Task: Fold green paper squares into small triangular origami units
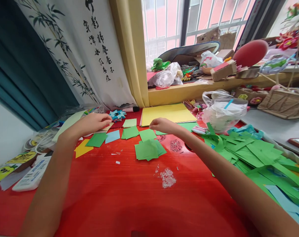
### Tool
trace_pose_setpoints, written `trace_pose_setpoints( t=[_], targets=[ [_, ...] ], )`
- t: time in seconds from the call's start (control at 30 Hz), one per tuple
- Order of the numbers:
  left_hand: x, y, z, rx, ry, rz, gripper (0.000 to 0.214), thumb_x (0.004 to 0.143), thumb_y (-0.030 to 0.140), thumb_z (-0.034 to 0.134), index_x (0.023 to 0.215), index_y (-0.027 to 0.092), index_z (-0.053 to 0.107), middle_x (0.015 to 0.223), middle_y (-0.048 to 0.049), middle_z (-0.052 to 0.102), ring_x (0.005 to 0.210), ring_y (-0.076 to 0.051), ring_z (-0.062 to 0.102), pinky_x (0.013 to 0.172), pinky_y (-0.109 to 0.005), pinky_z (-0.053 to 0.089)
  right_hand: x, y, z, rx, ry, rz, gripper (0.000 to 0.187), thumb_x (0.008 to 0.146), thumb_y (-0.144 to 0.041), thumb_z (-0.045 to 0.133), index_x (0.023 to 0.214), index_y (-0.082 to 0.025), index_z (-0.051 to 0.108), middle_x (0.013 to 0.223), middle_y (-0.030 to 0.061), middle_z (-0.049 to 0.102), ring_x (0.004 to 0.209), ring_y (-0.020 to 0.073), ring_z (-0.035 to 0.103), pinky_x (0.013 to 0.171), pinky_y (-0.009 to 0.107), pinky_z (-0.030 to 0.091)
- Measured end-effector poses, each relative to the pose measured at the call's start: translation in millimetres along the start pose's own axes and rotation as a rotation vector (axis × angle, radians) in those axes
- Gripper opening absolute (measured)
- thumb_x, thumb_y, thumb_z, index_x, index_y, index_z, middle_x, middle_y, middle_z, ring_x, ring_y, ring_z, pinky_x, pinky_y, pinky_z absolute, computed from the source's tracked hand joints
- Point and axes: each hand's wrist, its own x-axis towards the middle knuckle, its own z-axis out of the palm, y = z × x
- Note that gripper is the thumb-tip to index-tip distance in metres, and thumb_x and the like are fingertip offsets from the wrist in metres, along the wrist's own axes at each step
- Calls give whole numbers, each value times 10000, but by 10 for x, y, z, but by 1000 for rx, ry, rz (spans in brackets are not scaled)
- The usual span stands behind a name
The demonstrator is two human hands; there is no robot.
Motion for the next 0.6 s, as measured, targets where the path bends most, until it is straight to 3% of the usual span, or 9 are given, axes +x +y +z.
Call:
trace_pose_setpoints(
  t=[0.17,0.27,0.47,0.6],
  targets=[
    [356,-556,360,82,-218,-204,392,739,388,611,1047,146,597,1123,-126,601,1019,-285,552,797,-338,453,122,338,211,-122,-18,84,246,814,-338,538,925,-132,616,910,118,653,784,222,596,676,314,435],
    [436,-760,546,90,-300,-279,417,826,390,528,1157,138,502,1210,-117,517,1040,-242,534,849,-439,447,157,428,366,-194,5,101,319,796,-345,576,1014,-112,577,983,141,619,832,222,584,710,321,443],
    [479,-948,618,50,-338,-301,598,752,504,571,1202,123,474,1290,-173,456,1089,-288,511,847,-416,453,228,551,580,-330,95,90,380,758,-354,634,1041,-119,541,1133,115,510,1082,259,447,885,417,370],
    [483,-1000,604,19,-289,-277,429,837,414,503,1171,144,489,1223,-114,504,1055,-243,525,859,-441,444,260,610,625,-347,106,91,396,764,-331,633,1076,-114,522,1108,124,507,1041,251,467,853,396,394]
  ],
)
